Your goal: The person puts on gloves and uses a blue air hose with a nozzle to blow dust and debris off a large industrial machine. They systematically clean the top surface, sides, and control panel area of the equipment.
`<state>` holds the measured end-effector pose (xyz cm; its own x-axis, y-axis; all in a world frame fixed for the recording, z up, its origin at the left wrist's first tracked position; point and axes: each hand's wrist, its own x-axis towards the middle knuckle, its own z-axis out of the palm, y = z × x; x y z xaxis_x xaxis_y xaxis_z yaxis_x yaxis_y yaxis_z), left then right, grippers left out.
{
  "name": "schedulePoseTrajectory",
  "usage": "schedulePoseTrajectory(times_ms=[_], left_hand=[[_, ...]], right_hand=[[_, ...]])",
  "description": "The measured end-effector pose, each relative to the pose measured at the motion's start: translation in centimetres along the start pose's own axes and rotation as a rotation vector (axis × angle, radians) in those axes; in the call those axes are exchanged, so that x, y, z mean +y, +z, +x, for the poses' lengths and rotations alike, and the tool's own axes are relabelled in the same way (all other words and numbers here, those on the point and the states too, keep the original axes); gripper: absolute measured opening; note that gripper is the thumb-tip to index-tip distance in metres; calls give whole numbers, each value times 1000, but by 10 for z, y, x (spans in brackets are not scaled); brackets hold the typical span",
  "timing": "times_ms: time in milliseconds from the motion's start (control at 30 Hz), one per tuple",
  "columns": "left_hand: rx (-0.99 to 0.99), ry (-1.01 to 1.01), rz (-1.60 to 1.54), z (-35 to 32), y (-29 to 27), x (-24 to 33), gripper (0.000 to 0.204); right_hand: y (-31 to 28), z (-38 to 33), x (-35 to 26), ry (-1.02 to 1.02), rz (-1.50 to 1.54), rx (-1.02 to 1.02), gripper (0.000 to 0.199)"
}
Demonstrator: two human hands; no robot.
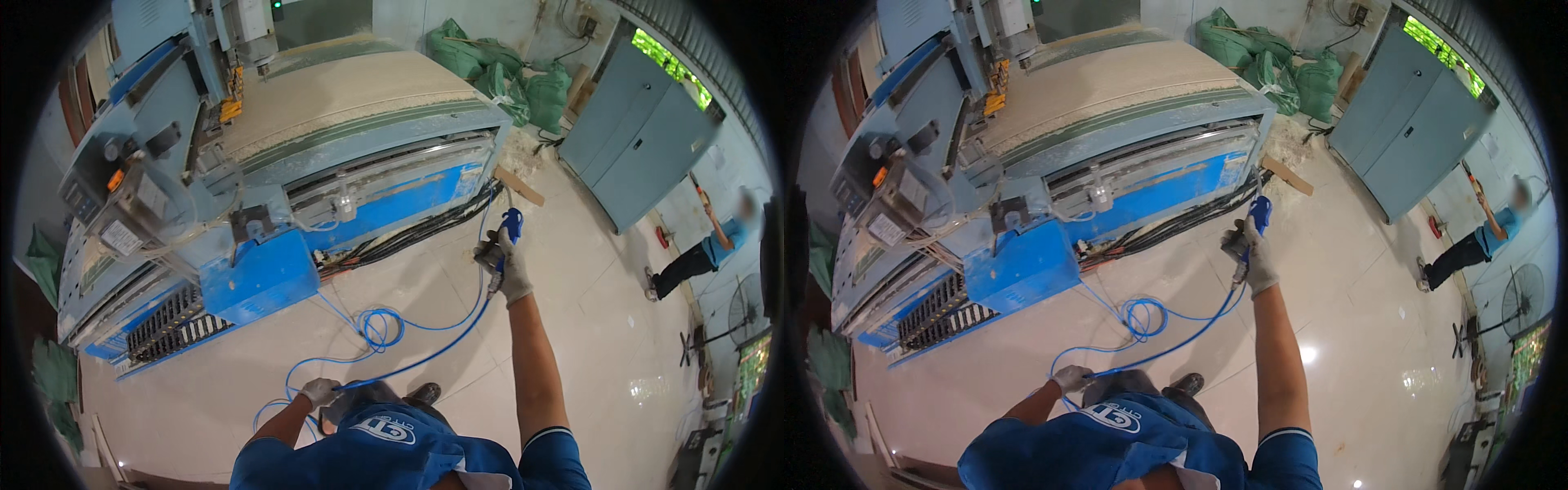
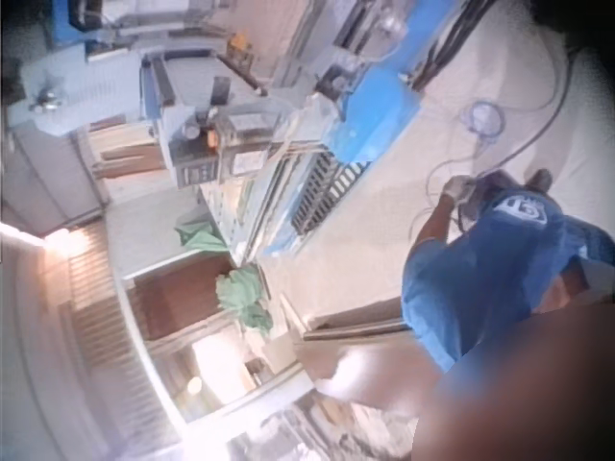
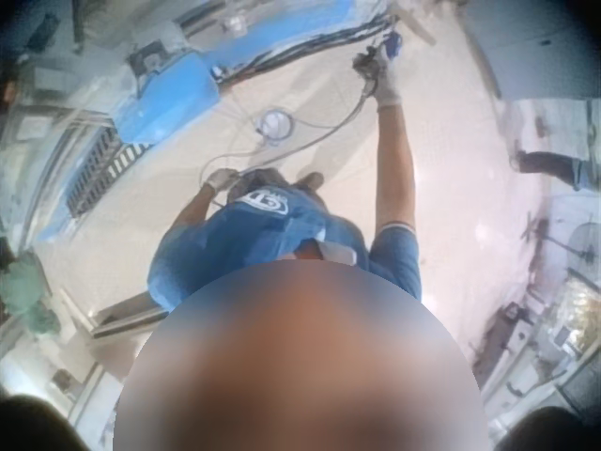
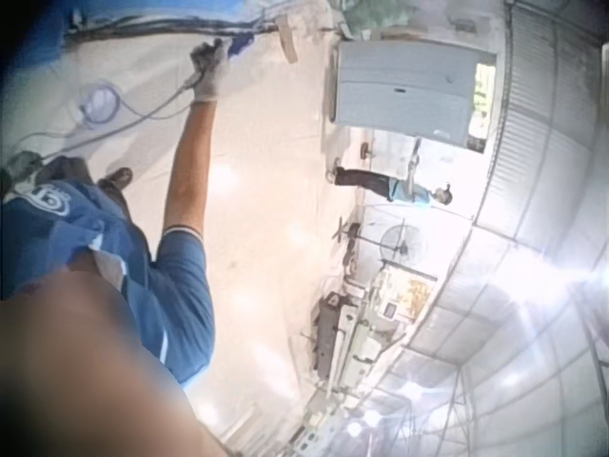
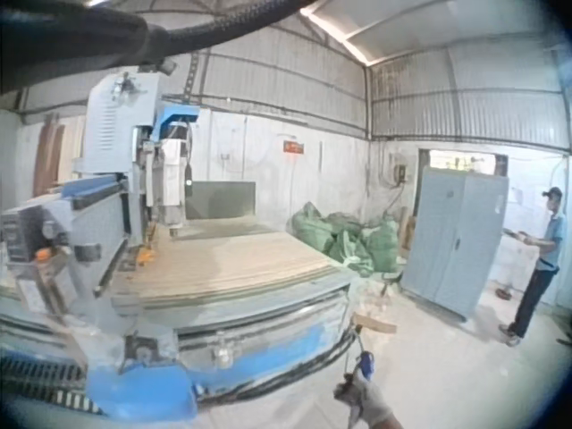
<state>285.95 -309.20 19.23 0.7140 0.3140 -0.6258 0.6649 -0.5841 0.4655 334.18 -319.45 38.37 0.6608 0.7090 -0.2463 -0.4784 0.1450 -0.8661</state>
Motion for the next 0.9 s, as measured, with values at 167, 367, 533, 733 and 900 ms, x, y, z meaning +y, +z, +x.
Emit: schedulePoseTrajectory(times_ms=[167, 367, 533, 733, 900], left_hand=[[-65, -138, -234, 47, 0, 89, 37], [-171, -276, -195, 121, -8, 140, 43], [-83, -274, -263, 205, -48, 205, 44], [44, -239, -345, 284, -112, 306, 43], [252, -228, -370, 370, -107, 397, 38]], right_hand=[[-100, 67, -67, 35, 59, 74, 45], [-144, 182, -116, 75, -27, -63, 38], [-164, 274, -139, 118, -215, -82, 26], [-219, 400, -194, 55, -243, -18, 27], [-264, 523, -233, 59, -304, -122, 30]])
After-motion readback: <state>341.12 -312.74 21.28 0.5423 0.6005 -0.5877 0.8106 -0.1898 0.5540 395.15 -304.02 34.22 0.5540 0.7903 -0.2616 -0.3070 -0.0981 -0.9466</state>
